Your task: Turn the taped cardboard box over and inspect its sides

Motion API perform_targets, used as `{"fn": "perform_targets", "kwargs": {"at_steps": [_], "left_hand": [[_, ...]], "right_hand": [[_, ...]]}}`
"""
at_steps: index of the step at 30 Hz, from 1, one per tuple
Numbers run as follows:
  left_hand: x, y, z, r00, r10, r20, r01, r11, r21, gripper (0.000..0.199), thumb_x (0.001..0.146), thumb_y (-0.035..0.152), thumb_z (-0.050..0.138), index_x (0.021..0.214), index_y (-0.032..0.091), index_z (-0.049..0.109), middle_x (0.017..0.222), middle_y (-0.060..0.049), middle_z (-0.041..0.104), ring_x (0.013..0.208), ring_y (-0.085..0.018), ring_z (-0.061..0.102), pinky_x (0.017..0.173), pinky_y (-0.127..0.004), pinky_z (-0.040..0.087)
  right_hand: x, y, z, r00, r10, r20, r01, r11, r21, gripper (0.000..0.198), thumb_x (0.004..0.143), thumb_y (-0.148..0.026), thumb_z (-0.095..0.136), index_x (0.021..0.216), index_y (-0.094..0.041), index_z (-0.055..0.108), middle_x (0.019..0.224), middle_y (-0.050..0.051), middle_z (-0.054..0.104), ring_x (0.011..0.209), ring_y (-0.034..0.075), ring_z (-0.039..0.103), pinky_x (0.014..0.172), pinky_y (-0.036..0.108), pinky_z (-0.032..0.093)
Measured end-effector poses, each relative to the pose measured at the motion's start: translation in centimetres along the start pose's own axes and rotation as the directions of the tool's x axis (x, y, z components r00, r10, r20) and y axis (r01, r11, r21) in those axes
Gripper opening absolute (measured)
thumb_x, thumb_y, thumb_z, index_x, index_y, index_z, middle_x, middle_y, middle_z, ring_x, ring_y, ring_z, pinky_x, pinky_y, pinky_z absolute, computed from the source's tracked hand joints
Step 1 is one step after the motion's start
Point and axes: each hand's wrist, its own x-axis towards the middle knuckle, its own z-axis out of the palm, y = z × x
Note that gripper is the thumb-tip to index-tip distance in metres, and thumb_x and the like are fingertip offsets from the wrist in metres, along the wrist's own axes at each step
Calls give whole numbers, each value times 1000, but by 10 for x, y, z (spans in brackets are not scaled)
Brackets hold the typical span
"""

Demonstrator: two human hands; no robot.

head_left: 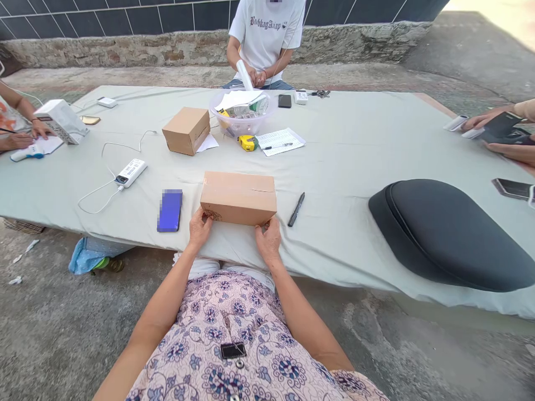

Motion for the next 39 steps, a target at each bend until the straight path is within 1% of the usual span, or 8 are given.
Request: {"fn": "perform_targets", "kwargs": {"at_steps": [6, 20, 23, 25, 27, 30, 35, 39], "left_hand": [[-1, 2, -1, 1000, -4, 0, 4, 1000, 12, 22, 78, 15, 56, 98, 23, 62, 82, -1, 67, 78, -20, 62, 71, -31, 48], [-4, -2, -6, 995, -99, 14, 99, 990, -103, 22, 76, 19, 55, 96, 22, 65, 86, -3, 66, 85, -21, 61, 84, -36, 52], [-1, -3, -11, 987, -163, 4, 158, 954, -256, 37, 78, 22, 53, 113, 21, 64, 102, -6, 70, 96, -20, 65, 88, -33, 53], [3, -1, -17, 960, -279, -31, 240, 872, -426, 46, 79, 27, 56, 125, 22, 59, 119, -10, 68, 107, -20, 66, 90, -32, 53], [10, 6, -25, 920, -386, -71, 295, 798, -525, 48, 83, 37, 59, 128, 23, 58, 129, -13, 65, 112, -21, 67, 91, -32, 54], [25, 26, -38, 929, -358, -92, 271, 829, -489, 51, 90, 54, 52, 131, 23, 57, 136, -14, 63, 121, -23, 64, 98, -35, 52], [58, 71, -45, 972, -224, 71, 234, 918, -319, 65, 90, 60, 55, 143, 23, 51, 154, -11, 49, 145, -27, 45, 115, -38, 42], [71, 90, -35, 953, -219, 211, 269, 932, -245, 66, 91, 51, 58, 147, 19, 47, 159, -11, 43, 151, -28, 35, 122, -38, 34]], "right_hand": [[-5, -6, -6, 1000, 13, 26, -13, 1000, 10, 15, 77, -25, 53, 91, -23, 47, 87, 2, 52, 81, 20, 48, 78, 39, 46], [-16, -12, -16, 990, 93, 102, -104, 989, 104, 27, 78, -25, 51, 104, -21, 55, 101, 7, 62, 93, 23, 58, 88, 43, 51], [-16, -10, -22, 978, 140, 151, -174, 955, 239, 34, 78, -26, 50, 112, -22, 56, 111, 9, 66, 101, 22, 62, 98, 45, 50], [-12, -9, -29, 964, 220, 150, -260, 899, 354, 38, 80, -32, 51, 117, -22, 54, 118, 10, 66, 107, 22, 64, 100, 45, 50], [-5, -12, -37, 942, 307, 133, -334, 838, 431, 41, 84, -42, 53, 120, -23, 53, 123, 11, 66, 108, 23, 66, 96, 45, 53], [11, -26, -52, 933, 336, 129, -356, 809, 468, 50, 87, -56, 52, 127, -25, 52, 130, 13, 64, 112, 24, 67, 92, 44, 56], [45, -59, -63, 962, 190, 196, -262, 844, 468, 66, 89, -66, 51, 146, -34, 41, 151, 10, 51, 139, 26, 52, 110, 47, 47], [65, -74, -56, 944, 149, 295, -284, 824, 490, 76, 88, -63, 52, 154, -34, 29, 163, 6, 37, 152, 24, 35, 123, 47, 34]]}}
